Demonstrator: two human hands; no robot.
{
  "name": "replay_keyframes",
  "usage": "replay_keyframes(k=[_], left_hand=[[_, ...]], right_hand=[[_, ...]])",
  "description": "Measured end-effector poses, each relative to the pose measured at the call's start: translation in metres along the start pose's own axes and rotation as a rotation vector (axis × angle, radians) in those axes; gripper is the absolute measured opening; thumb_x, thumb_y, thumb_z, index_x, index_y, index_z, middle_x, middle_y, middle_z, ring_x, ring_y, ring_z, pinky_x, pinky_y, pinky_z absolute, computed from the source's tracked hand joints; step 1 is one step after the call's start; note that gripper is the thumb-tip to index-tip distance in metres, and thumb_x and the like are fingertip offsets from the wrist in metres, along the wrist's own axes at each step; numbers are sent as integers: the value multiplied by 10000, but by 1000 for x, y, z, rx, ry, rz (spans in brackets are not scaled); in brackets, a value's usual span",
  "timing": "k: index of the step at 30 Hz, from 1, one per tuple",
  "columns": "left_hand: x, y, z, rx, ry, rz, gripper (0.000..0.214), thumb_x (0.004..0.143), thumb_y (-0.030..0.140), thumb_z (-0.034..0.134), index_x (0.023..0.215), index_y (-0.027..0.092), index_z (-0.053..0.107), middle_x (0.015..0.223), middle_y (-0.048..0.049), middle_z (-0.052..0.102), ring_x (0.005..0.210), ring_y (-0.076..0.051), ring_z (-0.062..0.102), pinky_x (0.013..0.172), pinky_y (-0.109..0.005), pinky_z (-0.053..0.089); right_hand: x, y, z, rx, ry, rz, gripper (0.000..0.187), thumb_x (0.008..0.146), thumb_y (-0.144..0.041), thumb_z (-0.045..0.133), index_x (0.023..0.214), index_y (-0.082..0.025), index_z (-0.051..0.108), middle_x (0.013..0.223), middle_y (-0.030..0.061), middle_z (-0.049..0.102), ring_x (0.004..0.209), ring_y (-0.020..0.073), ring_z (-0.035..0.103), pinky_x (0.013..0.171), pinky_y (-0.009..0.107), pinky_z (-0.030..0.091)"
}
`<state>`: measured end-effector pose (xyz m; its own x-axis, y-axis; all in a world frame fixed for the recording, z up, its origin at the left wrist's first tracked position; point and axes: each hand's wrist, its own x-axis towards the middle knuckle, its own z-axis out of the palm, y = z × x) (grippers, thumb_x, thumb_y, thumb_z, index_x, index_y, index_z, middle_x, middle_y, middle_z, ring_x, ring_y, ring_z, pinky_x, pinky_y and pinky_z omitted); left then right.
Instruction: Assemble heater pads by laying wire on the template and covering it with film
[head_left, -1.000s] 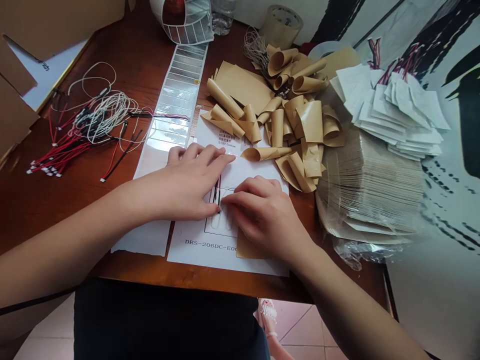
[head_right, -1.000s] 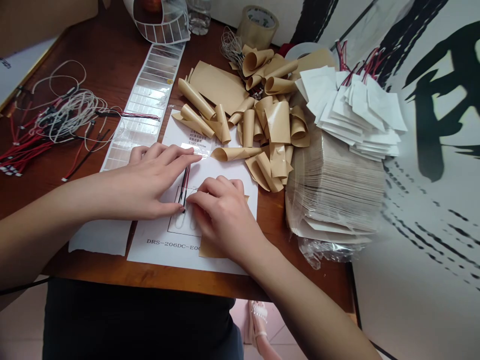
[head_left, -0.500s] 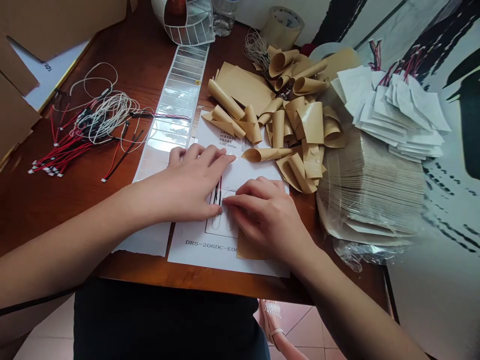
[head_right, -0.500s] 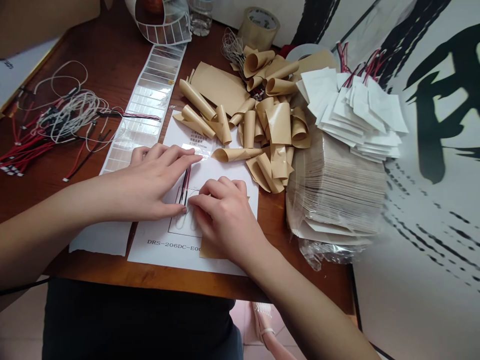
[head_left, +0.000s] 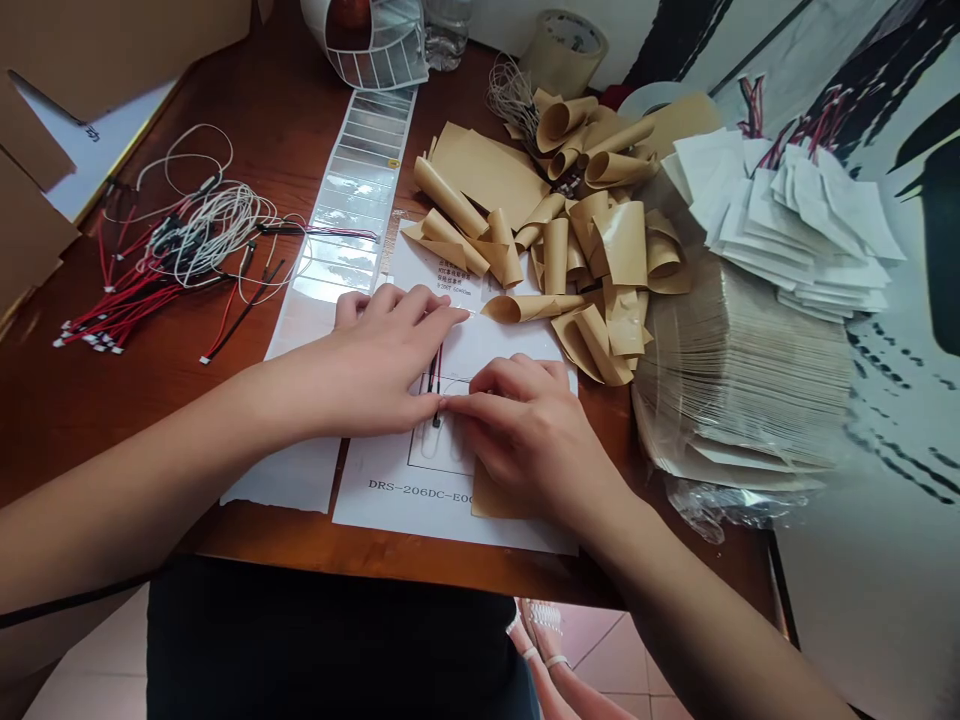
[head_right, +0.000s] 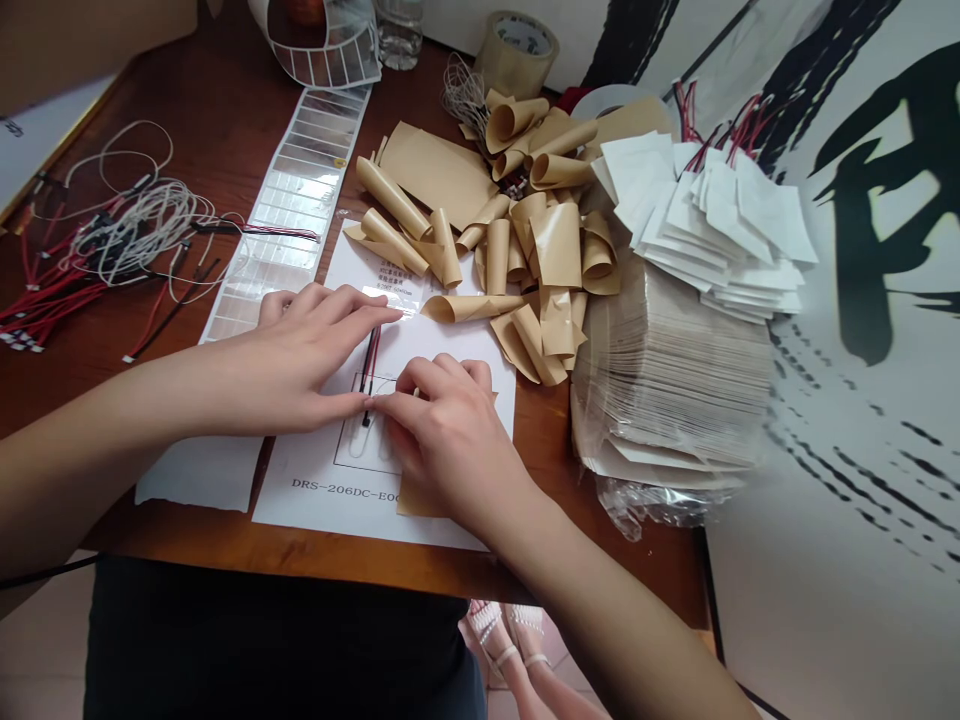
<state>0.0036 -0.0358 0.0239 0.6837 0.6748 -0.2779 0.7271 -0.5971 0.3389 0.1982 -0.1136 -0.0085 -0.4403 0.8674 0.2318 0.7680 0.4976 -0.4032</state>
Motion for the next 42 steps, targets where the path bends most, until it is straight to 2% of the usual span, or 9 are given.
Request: replay_keyframes(k=[8,15,20,27,34,42], left_hand=[[0,2,2,12,13,9,693,889,450,544,1525,214,401,1513,-165,443,1325,-390,401,1061,-564,313],[-1,3,2,15,20,14,708,890,455,539,1536,207,391,1508,-171,446,1335,-396,399,1062,-570,315],[-1,5,3,18,32,13,804,846,472,589,1562,199,345,1506,-183,436,1347,-406,392,1074,-578,307],[0,9,4,20,32,-18,825,808,441,617,1551,197,355,1503,-183,435,1344,-407,393,1074,-584,312],[0,11,5,35,55,-26,721,874,410,528,1542,183,380,1494,-184,448,1327,-402,411,1049,-605,336],[0,10,6,32,55,-24,781,855,440,547,1562,171,350,1505,-189,434,1335,-418,396,1052,-606,330]], right_hand=[[2,1,-2,34,-17,27,185,968,-157,566,943,-217,740,858,43,690,812,193,568,743,360,347],[3,0,-2,61,20,39,172,972,-185,575,936,-222,740,852,36,707,794,188,578,733,364,370],[4,0,0,93,22,67,152,956,-175,604,914,-222,743,871,36,724,812,193,617,744,376,399],[5,-1,1,93,34,80,152,961,-178,598,937,-224,741,899,40,735,829,198,624,768,382,409],[6,-1,-3,68,27,36,198,973,-172,568,966,-240,753,858,35,736,808,202,579,743,377,371],[6,-1,-5,124,4,65,217,963,-164,557,968,-247,757,866,38,772,832,222,598,752,397,401]])
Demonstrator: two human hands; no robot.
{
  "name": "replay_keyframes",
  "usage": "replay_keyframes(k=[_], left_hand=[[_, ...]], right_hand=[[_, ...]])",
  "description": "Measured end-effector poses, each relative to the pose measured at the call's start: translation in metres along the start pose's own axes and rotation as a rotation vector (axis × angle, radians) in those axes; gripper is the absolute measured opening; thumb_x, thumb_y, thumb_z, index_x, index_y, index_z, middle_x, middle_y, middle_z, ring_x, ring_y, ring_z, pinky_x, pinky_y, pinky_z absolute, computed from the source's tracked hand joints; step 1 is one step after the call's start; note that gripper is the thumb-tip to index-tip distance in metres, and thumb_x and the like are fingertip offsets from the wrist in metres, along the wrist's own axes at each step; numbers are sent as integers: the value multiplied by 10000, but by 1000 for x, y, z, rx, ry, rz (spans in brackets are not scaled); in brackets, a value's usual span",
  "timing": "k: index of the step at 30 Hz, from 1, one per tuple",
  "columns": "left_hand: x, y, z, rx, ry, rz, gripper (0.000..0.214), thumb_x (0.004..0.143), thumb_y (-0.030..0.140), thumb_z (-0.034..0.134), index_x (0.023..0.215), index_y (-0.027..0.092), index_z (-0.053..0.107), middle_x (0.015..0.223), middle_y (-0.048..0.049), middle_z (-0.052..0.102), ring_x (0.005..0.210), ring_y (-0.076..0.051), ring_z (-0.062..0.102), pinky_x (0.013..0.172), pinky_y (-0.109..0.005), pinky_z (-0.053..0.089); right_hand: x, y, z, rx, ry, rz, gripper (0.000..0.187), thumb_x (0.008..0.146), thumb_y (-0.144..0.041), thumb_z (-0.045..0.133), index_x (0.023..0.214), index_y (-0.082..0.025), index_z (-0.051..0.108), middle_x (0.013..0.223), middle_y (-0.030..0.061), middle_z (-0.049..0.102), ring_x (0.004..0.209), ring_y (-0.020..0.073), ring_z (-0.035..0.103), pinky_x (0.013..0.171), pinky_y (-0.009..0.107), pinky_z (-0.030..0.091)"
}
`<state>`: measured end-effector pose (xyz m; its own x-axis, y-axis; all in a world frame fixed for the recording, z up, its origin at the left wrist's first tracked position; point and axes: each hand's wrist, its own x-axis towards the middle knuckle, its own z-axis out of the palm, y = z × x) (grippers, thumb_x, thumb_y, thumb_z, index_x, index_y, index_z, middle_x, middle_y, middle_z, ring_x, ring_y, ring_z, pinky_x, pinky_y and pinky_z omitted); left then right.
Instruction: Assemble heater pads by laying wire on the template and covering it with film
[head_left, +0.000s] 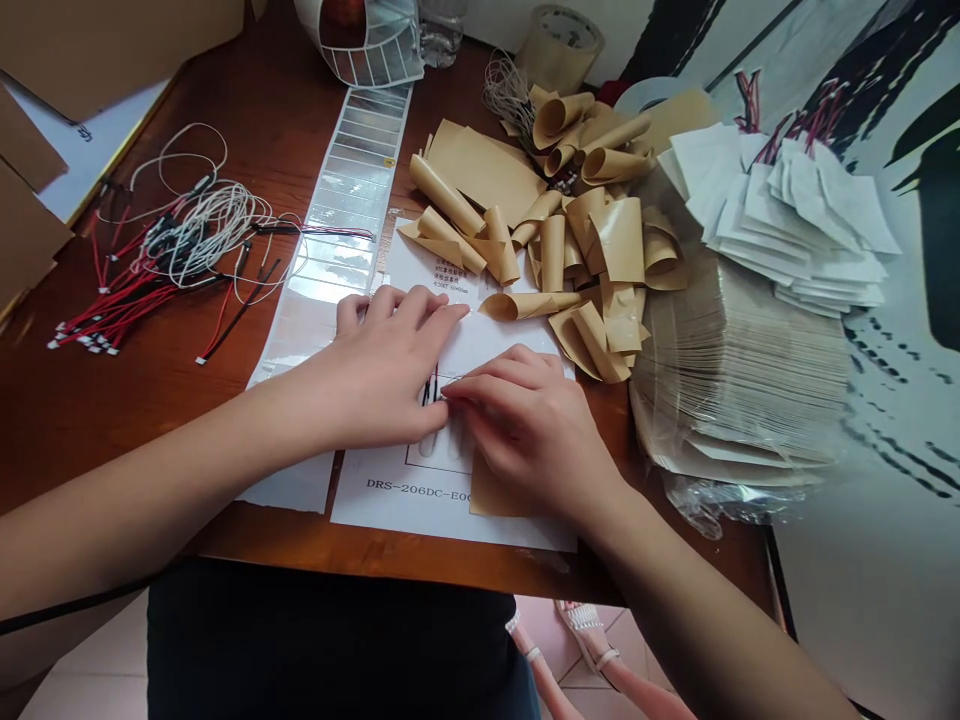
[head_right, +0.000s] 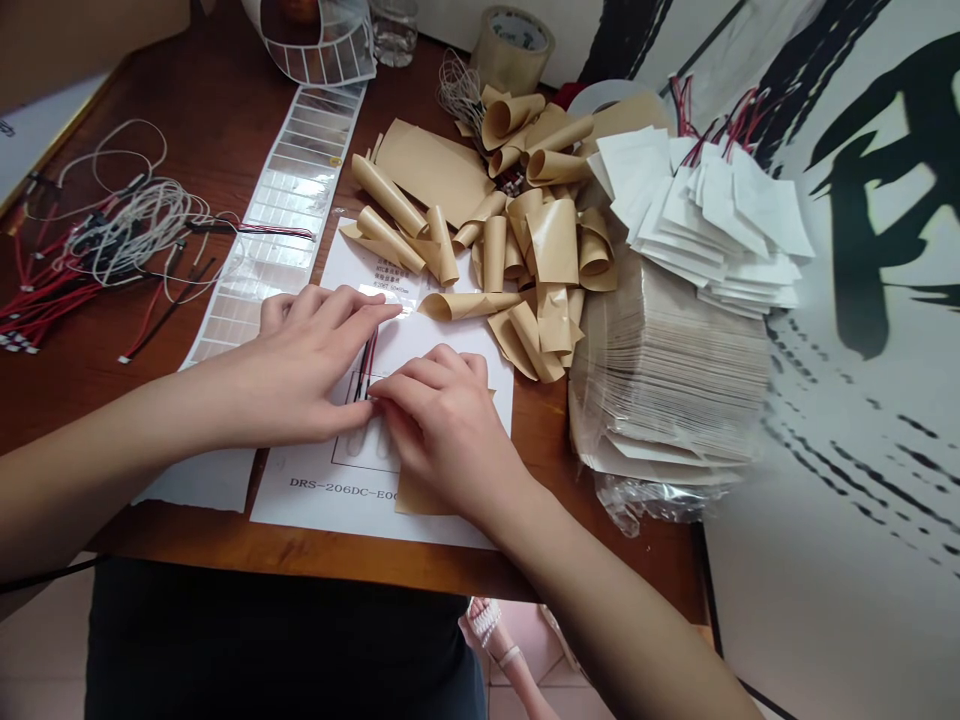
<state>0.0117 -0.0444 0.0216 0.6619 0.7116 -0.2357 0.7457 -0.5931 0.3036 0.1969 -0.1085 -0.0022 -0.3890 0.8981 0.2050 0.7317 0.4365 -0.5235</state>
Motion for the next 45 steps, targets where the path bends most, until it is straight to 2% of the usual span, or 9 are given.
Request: replay_keyframes(k=[7,15,19,25,35,45], left_hand=[[1,1,-1,5,0,-4,779,856,433,557,1564,179,355,1501,-188,438,1340,-417,399,1052,-604,334],[0,0,-2,2,-7,1,744,869,438,567,1540,175,386,1490,-194,446,1326,-404,413,1052,-598,335],[1,-2,-1,-4,-5,-1,725,876,438,574,1534,195,392,1488,-182,450,1326,-401,413,1060,-599,324],[3,-4,0,-17,-17,-5,724,872,447,603,1524,205,397,1513,-165,431,1358,-405,379,1079,-590,301],[3,-3,0,-30,-27,-20,729,861,414,596,1534,228,387,1548,-148,409,1381,-401,363,1097,-598,289],[3,-1,1,-22,-12,-38,713,860,386,586,1533,248,394,1542,-132,414,1381,-394,370,1098,-594,296]], right_hand=[[-1,1,0,5,14,-12,190,954,-155,576,974,-236,746,868,33,771,835,219,606,752,385,409],[-1,2,-1,-79,28,-59,168,963,-170,589,952,-218,749,862,29,760,826,205,568,735,389,323],[-3,2,-2,-142,21,-83,177,960,-148,588,921,-221,744,870,28,748,898,220,570,823,419,300],[-5,0,-4,-222,90,-86,147,972,-193,633,878,-225,741,864,18,732,1024,253,556,919,444,261],[-6,-3,-10,-203,-46,-64,191,980,-187,573,921,-201,754,829,42,701,954,244,525,899,442,270],[-8,-2,-9,-211,-44,-62,207,977,-182,573,879,-210,752,791,38,683,919,234,518,888,449,273]])
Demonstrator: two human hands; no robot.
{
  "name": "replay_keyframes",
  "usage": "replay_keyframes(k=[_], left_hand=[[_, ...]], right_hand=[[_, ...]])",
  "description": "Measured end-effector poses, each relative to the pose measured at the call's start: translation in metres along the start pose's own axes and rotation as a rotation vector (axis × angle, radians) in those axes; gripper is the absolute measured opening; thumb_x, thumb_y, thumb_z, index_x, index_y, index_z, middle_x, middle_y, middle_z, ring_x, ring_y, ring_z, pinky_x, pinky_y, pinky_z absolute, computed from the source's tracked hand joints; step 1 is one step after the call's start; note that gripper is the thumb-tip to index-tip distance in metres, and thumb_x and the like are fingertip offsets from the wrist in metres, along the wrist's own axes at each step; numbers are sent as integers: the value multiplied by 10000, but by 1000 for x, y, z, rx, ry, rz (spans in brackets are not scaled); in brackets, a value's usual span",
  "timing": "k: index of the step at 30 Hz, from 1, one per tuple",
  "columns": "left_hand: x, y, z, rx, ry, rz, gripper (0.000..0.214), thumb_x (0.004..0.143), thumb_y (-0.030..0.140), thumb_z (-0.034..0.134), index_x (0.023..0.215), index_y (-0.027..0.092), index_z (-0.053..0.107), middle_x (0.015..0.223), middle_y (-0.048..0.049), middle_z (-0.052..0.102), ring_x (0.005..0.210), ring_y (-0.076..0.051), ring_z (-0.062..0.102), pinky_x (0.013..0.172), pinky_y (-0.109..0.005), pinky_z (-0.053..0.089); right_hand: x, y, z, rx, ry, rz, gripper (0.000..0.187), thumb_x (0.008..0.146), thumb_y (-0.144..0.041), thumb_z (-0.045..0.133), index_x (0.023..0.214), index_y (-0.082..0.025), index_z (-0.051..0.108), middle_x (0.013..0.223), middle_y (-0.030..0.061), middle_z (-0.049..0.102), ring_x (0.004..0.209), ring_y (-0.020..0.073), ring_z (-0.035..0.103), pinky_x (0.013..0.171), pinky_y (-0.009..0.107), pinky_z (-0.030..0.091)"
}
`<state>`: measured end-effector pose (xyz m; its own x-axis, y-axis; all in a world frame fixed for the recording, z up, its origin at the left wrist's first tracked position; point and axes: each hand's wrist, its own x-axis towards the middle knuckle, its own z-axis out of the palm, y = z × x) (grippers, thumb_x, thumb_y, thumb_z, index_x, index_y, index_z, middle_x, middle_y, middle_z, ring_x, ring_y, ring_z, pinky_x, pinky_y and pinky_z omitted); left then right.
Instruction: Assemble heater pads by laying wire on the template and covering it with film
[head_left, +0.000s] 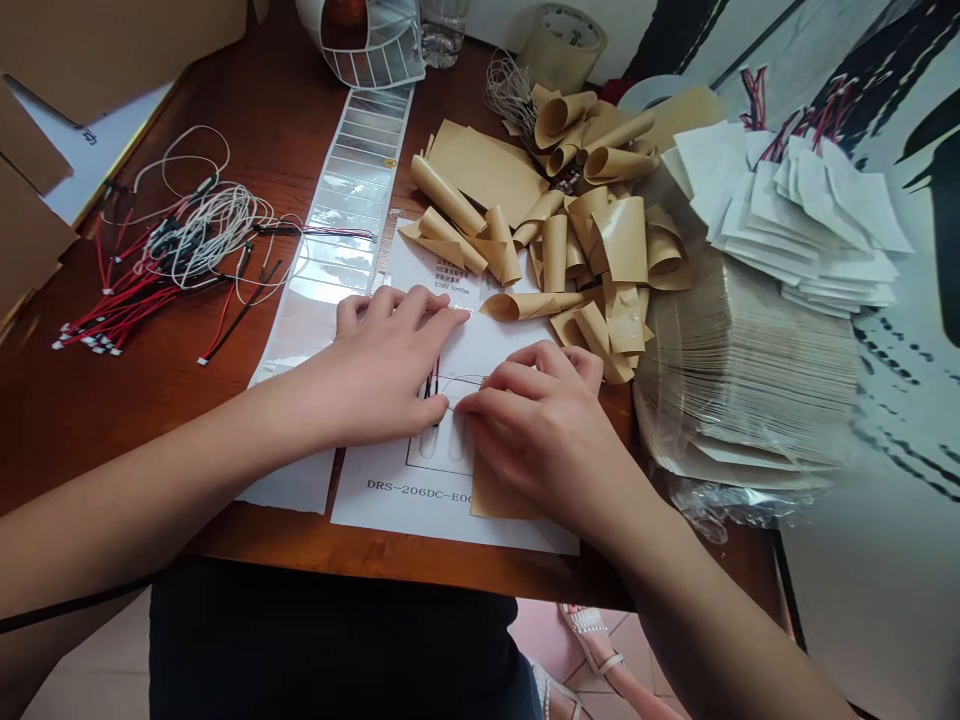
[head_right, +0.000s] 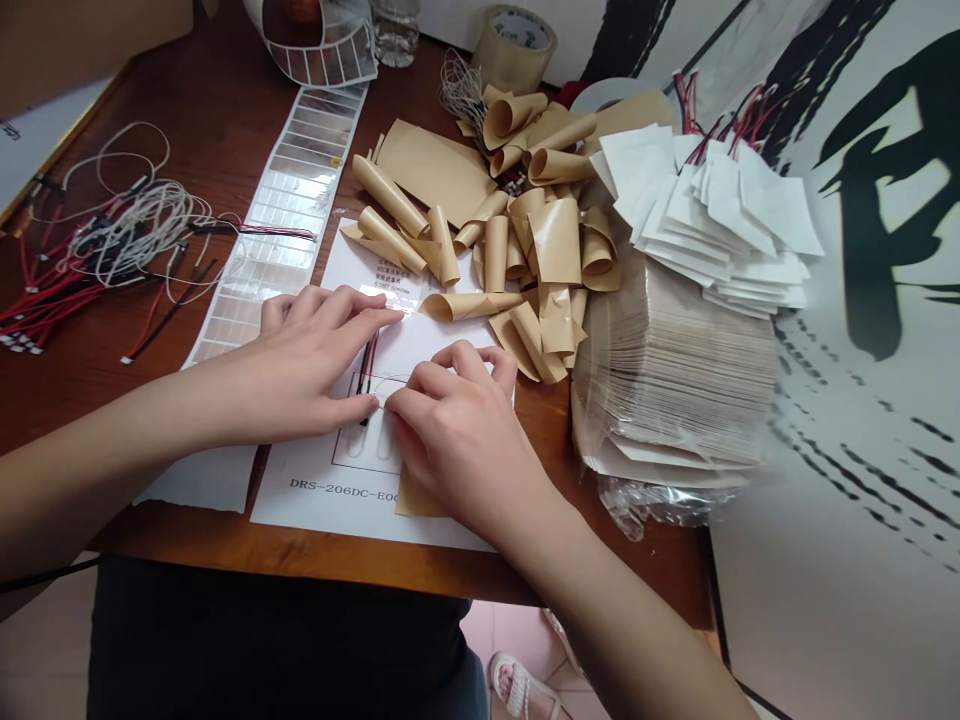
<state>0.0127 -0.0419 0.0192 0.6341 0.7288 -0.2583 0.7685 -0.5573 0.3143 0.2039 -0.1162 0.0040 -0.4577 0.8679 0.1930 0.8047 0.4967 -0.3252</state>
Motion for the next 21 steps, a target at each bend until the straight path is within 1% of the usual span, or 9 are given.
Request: replay_keyframes(k=[5,12,16,21], left_hand=[[0,2,1,4,11,-4,713,856,394,585,1524,229,401,1514,-142,432,1360,-400,383,1081,-601,312],[0,3,4,5,40,-9,706,851,416,581,1506,206,424,1473,-150,457,1329,-403,397,1051,-598,328],[0,2,5,10,59,1,694,860,413,559,1505,201,418,1462,-151,465,1315,-397,409,1044,-593,334],[0,2,5,10,57,-4,702,853,410,573,1501,192,413,1450,-158,470,1296,-392,412,1045,-585,327]], right_hand=[[1,0,0,-13,2,-10,220,974,-163,571,829,-216,727,801,33,683,913,222,507,886,443,272],[1,-1,2,-24,23,-27,208,948,-163,627,761,-214,704,782,19,673,891,209,499,876,429,264],[0,-1,4,-25,34,-28,179,940,-156,643,788,-215,717,775,13,669,879,207,497,884,428,260],[1,-1,3,-15,22,-22,169,947,-154,626,835,-224,731,790,15,677,881,210,497,888,428,260]])
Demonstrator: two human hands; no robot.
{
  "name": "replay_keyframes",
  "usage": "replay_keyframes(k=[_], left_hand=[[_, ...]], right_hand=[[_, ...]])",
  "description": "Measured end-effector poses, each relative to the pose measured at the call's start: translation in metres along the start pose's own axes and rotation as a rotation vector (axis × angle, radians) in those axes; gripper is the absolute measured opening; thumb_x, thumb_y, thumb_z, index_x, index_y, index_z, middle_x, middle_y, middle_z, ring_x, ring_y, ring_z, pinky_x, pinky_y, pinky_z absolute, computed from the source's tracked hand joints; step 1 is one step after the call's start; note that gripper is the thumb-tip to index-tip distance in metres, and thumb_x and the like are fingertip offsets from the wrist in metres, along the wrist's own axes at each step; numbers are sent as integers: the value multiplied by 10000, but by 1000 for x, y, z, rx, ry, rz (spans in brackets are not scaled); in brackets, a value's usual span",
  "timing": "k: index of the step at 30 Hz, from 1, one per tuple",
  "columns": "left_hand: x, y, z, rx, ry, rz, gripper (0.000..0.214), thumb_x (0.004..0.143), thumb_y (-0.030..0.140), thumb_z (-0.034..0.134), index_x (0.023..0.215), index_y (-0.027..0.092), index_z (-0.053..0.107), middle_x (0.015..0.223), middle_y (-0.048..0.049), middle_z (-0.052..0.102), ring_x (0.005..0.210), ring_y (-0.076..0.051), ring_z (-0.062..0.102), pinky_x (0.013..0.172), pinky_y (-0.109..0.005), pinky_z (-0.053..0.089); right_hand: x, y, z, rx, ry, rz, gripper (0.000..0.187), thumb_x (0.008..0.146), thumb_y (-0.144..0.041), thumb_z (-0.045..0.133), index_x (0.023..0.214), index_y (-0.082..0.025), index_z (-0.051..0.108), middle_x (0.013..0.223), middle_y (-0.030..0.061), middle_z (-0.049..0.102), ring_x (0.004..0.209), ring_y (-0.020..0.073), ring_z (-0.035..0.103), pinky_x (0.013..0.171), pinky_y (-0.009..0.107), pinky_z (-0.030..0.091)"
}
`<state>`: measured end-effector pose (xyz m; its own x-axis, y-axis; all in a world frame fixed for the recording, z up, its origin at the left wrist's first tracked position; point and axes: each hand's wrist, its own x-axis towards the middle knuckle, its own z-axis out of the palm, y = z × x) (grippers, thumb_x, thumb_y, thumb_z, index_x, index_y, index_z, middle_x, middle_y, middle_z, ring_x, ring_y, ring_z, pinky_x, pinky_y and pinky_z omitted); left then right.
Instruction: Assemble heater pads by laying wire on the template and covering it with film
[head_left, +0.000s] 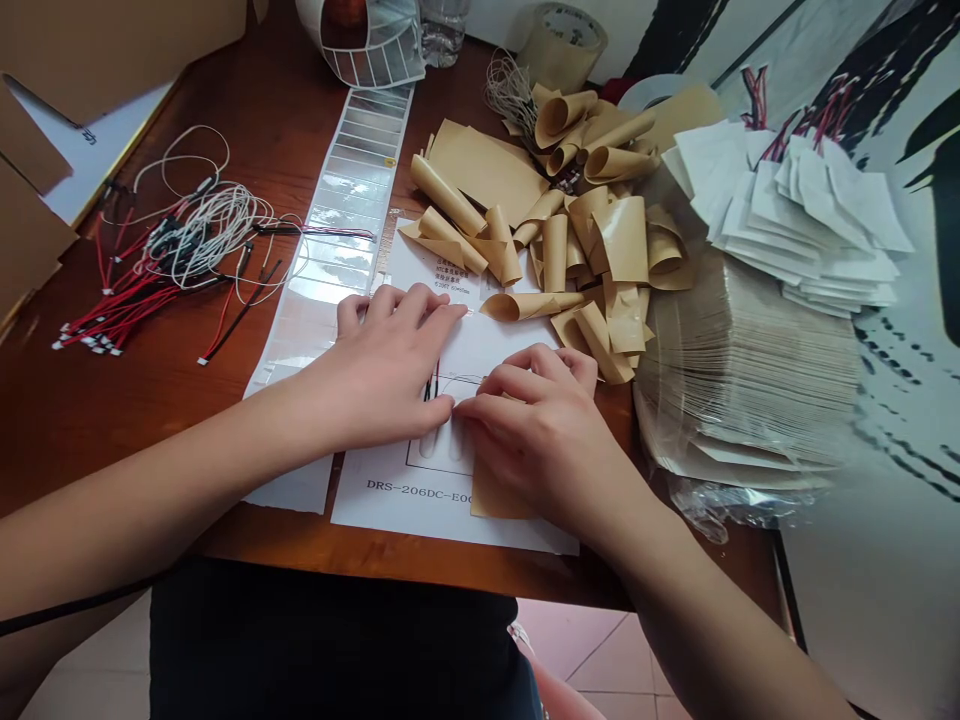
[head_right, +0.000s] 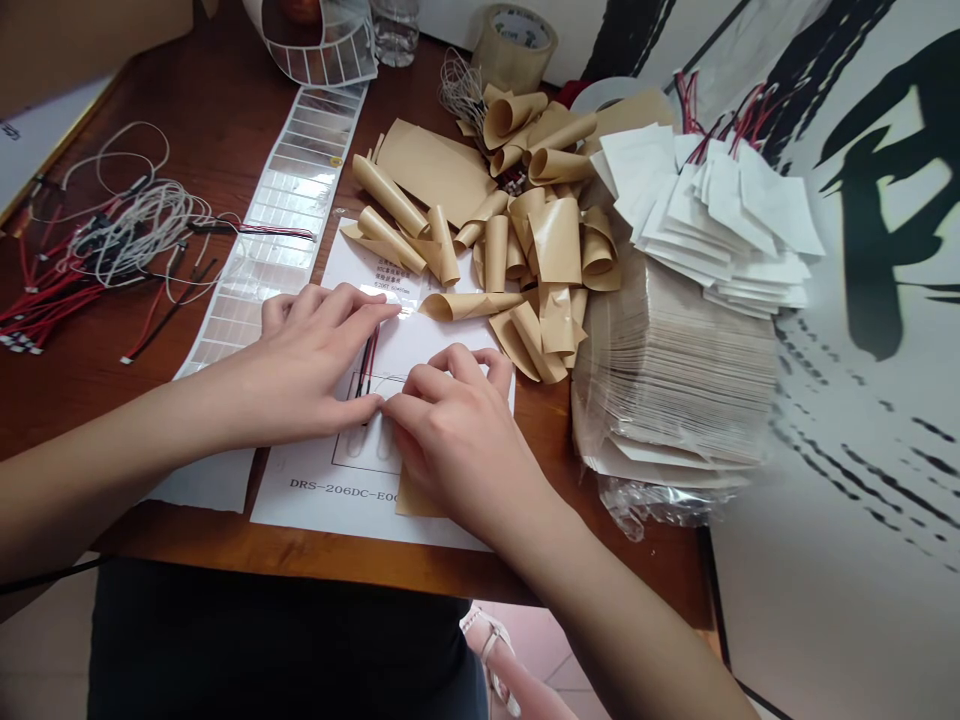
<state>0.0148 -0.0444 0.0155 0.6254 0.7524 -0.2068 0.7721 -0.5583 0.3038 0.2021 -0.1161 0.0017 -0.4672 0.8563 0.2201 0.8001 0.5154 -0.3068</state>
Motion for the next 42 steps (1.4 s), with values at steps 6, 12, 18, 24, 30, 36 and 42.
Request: replay_keyframes(k=[6,12,18,24,30,36,42], left_hand=[[0,2,0,-10,15,-11,699,836,420,582,1478,180,440,1434,-167,483,1260,-396,418,1024,-587,323],[0,0,-1,-21,10,8,683,847,425,565,1480,197,442,1435,-165,474,1271,-396,407,1019,-580,316],[0,-1,0,-9,7,11,742,843,462,587,1516,203,409,1445,-169,462,1256,-398,409,1010,-581,325],[0,0,0,-21,0,-1,764,836,443,602,1539,229,394,1454,-161,452,1268,-394,408,1034,-590,310],[0,0,-1,-38,-22,-4,763,830,425,600,1542,242,392,1461,-158,449,1286,-390,393,1048,-581,299],[1,0,-1,-44,-21,-15,771,829,426,610,1548,267,382,1502,-154,421,1296,-395,391,1068,-587,280],[1,1,-1,-48,-21,-29,738,835,450,614,1531,291,425,1532,-140,403,1332,-409,365,1098,-596,252]], right_hand=[[0,-3,-7,-2,-59,21,186,959,-143,567,877,-207,722,801,28,680,914,224,508,903,431,275],[-1,-4,-10,-8,-80,22,198,954,-128,562,861,-220,709,807,31,699,912,220,514,914,427,273],[-2,-4,-7,-1,-93,35,207,972,-151,562,852,-217,718,801,34,697,891,215,497,900,430,269],[-2,-3,-9,-3,-93,39,193,963,-143,580,848,-219,716,816,33,702,886,212,495,891,419,279],[-3,-2,-11,-23,-92,19,208,962,-120,578,869,-227,730,831,33,714,888,218,510,864,419,282],[-5,-2,-9,-8,-132,35,193,953,-132,622,799,-219,699,881,34,706,877,210,498,834,409,287],[-3,-3,-10,18,-134,18,167,940,-103,642,878,-224,739,849,18,688,858,204,485,830,403,288]])
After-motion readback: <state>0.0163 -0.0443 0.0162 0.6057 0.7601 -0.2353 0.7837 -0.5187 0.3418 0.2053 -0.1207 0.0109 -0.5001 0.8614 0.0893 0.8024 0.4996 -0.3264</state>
